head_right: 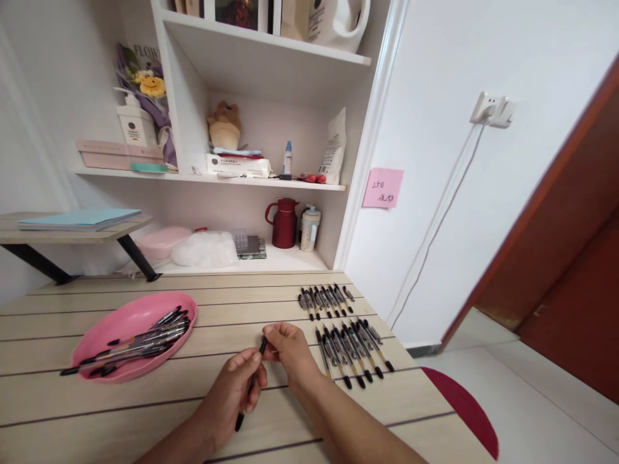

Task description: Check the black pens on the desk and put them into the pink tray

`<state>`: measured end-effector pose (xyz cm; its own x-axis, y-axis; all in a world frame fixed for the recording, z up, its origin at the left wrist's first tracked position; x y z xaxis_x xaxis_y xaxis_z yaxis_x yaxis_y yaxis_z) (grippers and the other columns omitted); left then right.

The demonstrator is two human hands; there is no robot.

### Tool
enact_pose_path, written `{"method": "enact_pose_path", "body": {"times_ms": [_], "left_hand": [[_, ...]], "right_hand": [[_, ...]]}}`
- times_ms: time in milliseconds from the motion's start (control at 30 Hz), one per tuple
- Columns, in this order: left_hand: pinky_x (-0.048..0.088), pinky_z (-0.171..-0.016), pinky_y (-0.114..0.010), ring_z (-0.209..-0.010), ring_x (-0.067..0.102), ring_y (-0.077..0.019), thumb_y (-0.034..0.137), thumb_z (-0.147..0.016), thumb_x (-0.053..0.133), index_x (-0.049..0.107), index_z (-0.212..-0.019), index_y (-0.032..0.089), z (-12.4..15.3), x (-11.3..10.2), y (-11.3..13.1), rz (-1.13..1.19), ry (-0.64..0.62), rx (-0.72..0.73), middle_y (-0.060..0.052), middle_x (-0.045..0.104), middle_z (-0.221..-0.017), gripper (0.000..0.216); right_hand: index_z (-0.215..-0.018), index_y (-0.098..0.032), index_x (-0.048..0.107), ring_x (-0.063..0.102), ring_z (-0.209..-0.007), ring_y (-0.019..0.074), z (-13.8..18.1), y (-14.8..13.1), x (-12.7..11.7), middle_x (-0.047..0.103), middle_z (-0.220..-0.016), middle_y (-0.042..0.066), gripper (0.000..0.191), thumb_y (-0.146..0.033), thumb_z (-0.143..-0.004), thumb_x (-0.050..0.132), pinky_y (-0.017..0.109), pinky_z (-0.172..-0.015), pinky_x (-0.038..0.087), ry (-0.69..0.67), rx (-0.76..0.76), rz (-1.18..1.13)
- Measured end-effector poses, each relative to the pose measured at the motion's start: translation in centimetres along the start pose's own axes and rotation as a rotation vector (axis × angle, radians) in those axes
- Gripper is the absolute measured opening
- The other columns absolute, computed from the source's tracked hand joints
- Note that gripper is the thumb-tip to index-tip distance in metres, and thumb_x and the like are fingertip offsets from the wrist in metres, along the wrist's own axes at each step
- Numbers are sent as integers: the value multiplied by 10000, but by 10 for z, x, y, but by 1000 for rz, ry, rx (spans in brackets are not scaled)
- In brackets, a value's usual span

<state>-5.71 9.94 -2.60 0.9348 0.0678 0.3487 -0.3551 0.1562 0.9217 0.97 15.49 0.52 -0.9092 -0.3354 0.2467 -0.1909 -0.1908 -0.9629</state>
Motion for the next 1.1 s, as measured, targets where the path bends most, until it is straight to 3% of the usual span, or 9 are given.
{"method": "enact_pose_path", "body": {"times_ms": [200,533,700,833,1000,1100], "left_hand": [[196,-310,-143,-308,350,-17,423,-713,544,480,-771,168,-2,0,-1,-30,-11,-1,60,506,-538,269],[183,-305,-140,-304,347,-14,432,-718,531,478,-784,167,-3,0,-1,-21,-3,-3,61,502,-537,278],[173,-302,-142,-294,340,-12,451,-713,529,469,-765,170,-4,-1,-2,-21,-4,0,60,512,-538,293],[168,-301,-145,-293,340,-15,470,-705,535,474,-800,169,-5,-1,-2,-9,-10,12,63,512,-533,321],[172,-301,-147,-293,342,-17,474,-703,537,471,-783,170,-6,-1,-1,-9,-23,24,63,508,-527,322],[168,-300,-147,-290,335,-19,476,-693,542,470,-793,172,-5,-2,-2,-16,-12,7,59,518,-519,328]], "right_hand": [[-571,-140,496,362,-396,45,2,-1,2,475,-427,-44,377,-460,-535,691,201,-462,296,-2,-22,7],[-672,-136,551,396,-421,53,0,6,3,502,-489,-34,352,-465,-601,655,199,-484,332,-47,-22,-74],[-637,-136,531,362,-351,50,0,9,8,427,-402,-62,359,-483,-629,626,197,-432,305,-68,6,-37],[-730,-136,551,422,-402,46,0,9,9,558,-577,-15,360,-463,-612,647,202,-479,363,-67,17,-128],[-647,-143,525,382,-309,61,0,13,15,427,-403,-64,373,-509,-637,600,195,-384,288,-119,42,-102],[-655,-128,557,376,-370,26,-3,12,8,550,-542,-15,305,-411,-612,661,183,-441,335,-49,11,-141]]}}
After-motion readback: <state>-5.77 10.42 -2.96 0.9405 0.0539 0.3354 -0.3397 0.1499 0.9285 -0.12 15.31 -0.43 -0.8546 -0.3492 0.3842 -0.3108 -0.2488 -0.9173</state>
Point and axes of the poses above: each hand's wrist, its own z-axis away from the middle knuckle, its own x-axis out of the palm, y = z × x, the point moved 9 cm from there along -z, towards the middle knuckle
